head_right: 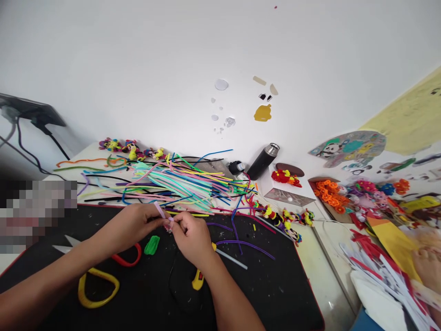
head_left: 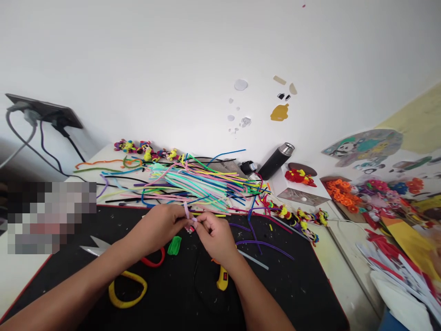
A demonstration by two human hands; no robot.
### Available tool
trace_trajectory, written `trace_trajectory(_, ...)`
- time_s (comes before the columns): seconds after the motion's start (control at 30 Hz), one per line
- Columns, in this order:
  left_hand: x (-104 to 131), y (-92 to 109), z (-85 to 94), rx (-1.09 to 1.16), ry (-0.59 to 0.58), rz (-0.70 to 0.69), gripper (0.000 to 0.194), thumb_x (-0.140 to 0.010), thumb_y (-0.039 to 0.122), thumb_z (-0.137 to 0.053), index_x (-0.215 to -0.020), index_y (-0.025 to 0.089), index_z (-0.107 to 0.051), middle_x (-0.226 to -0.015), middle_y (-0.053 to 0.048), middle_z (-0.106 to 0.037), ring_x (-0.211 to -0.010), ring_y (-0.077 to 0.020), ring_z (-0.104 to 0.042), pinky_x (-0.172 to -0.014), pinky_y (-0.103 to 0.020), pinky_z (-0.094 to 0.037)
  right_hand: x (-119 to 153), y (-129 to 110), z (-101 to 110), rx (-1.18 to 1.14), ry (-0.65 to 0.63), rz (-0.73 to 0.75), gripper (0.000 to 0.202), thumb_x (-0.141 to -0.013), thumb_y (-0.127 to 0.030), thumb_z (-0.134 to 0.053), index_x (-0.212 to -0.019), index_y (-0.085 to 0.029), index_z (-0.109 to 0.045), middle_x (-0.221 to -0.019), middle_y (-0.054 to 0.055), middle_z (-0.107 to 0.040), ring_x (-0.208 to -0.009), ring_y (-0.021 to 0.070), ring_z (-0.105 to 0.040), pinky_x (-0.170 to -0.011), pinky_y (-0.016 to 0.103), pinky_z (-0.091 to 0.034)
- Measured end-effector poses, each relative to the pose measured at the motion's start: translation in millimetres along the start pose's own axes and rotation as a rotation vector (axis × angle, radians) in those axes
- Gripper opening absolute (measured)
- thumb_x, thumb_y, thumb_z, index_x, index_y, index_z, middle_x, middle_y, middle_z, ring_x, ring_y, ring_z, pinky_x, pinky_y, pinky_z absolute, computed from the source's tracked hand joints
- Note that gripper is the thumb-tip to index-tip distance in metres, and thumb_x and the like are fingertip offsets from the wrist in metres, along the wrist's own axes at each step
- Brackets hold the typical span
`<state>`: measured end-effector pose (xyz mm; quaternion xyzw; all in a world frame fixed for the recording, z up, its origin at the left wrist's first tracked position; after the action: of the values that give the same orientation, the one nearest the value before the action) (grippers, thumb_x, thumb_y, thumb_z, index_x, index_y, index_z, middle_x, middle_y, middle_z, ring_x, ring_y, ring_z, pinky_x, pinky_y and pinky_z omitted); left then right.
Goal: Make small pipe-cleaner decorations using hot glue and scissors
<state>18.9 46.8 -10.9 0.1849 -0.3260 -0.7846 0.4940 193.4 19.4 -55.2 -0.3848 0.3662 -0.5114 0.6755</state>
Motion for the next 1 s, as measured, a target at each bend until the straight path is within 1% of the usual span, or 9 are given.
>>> trace_trajectory(0.07,0.4,1.3,0.6,-0.041,-0.036,-0.005,0.022,-0.091,0.034,-0.061,-0.081,0.023,-0.077,-0.074,-0.003,-0.076,-0.067,-0.0217,-0.068,-0.063,-0.029,-0.041,0.0,-2.2,0.1,0.044,-0.026,0.017,0.014,-0.095,-0.032,-0.063,-0.088,-0.021,-0.069,-0.053,-0.009,-0.04,-0.049,0.0111,-0.038,-0.054,0.025,-0.026)
trace_trajectory(0.17,0.9,1.0,2.3,-0.034,-0.058,0.023,0.027,-0.09,0.041,-0.062,-0.076,0.022,-0.073,-0.066,-0.002,-0.07,-0.06,-0.0201,-0.062,-0.057,-0.028,-0.037,0.4,-2.5,-1.3,0.039,-0.047,0.008,0.014,-0.095,-0.032,-0.064,-0.087,-0.021,-0.068,-0.053,-0.008,-0.042,-0.049,0.0112,-0.041,-0.053,0.025,-0.027)
trace_trajectory(0.27,0.5,-0.7,0.1,0.191,-0.074,0.09,0.032,-0.09,0.05,-0.064,-0.077,0.021,-0.071,-0.067,-0.001,-0.07,-0.062,-0.0199,-0.063,-0.057,-0.027,-0.043,0.8,2.6,-3.3,-0.139,-0.034,-0.071,0.02,-0.097,-0.04,-0.061,-0.091,-0.021,-0.065,-0.051,-0.009,-0.045,-0.043,0.0109,-0.042,-0.048,0.024,-0.029)
trace_trajectory(0.37,-1.4,-0.7,-7.0,0.51,-0.055,0.155,0.036,-0.085,0.056,-0.07,-0.081,0.02,-0.072,-0.073,-0.002,-0.072,-0.068,-0.0207,-0.067,-0.066,-0.029,-0.053,0.7,6.6,-5.5,-0.357,-0.049,-0.153,0.03,-0.097,-0.051,-0.059,-0.095,-0.021,-0.061,-0.05,-0.009,-0.05,-0.036,0.0099,-0.042,-0.041,0.022,-0.03)
trace_trajectory(0.5,-4.1,-2.0,-17.4,0.686,-0.007,0.239,0.043,-0.076,0.061,-0.077,-0.082,0.019,-0.072,-0.072,-0.002,-0.071,-0.067,-0.021,-0.068,-0.067,-0.032,-0.057,-0.1,5.1,-3.5,-0.429,-0.017,-0.163,0.035,-0.095,-0.055,-0.063,-0.096,-0.02,-0.06,-0.051,-0.008,-0.056,-0.033,0.0085,-0.043,-0.037,0.019,-0.031)
trace_trajectory(0.6,-5.5,-6.4,-21.8,0.729,-0.037,0.244,0.04,-0.075,0.056,-0.081,-0.082,0.018,-0.073,-0.072,-0.002,-0.072,-0.067,-0.02,-0.068,-0.068,-0.031,-0.058,-0.4,3.8,-2.4,-0.403,0.014,-0.154,0.035,-0.095,-0.055,-0.063,-0.09,-0.02,-0.061,-0.046,-0.009,-0.05,-0.032,0.0081,-0.041,-0.036,0.019,-0.03)
trace_trajectory(0.7,-6.3,-12.0,-19.9,0.743,-0.056,0.212,0.033,-0.077,0.049,-0.083,-0.084,0.018,-0.075,-0.073,-0.002,-0.073,-0.068,-0.0187,-0.068,-0.069,-0.03,-0.058,-0.4,3.4,-2.7,-0.396,0.024,-0.14,0.036,-0.095,-0.056,-0.064,-0.087,-0.021,-0.06,-0.044,-0.01,-0.045,-0.031,0.0083,-0.04,-0.035,0.019,-0.028)
trace_trajectory(0.9,-6.0,-11.8,-10.9,0.771,-0.092,0.19,0.03,-0.079,0.046,-0.083,-0.082,0.018,-0.073,-0.075,-0.001,-0.072,-0.07,-0.0182,-0.068,-0.069,-0.029,-0.057,-0.3,2.5,-3.1,-0.391,0.013,-0.144,0.038,-0.094,-0.058,-0.065,-0.085,-0.021,-0.06,-0.044,-0.011,-0.042,-0.031,0.0087,-0.039,-0.035,0.02,-0.027)
trace_trajectory(1.0,-5.8,-11.5,-11.2,0.752,-0.109,0.174,0.03,-0.081,0.046,-0.081,-0.082,0.017,-0.073,-0.077,-0.002,-0.073,-0.071,-0.0184,-0.068,-0.07,-0.03,-0.057,0.5,2.4,-3.6,-0.366,0.005,-0.146,0.038,-0.094,-0.058,-0.064,-0.084,-0.021,-0.06,-0.045,-0.01,-0.043,-0.031,0.0084,-0.039,-0.035,0.02,-0.027)
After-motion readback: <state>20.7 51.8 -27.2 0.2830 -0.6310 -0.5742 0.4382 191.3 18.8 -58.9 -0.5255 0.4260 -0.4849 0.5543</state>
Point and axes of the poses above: each hand's wrist, its own x-axis away from the middle knuckle, its own z-axis out of the back of the hand, y = z × x, the point moved 4 cm from there along -x, towards the middle knuckle
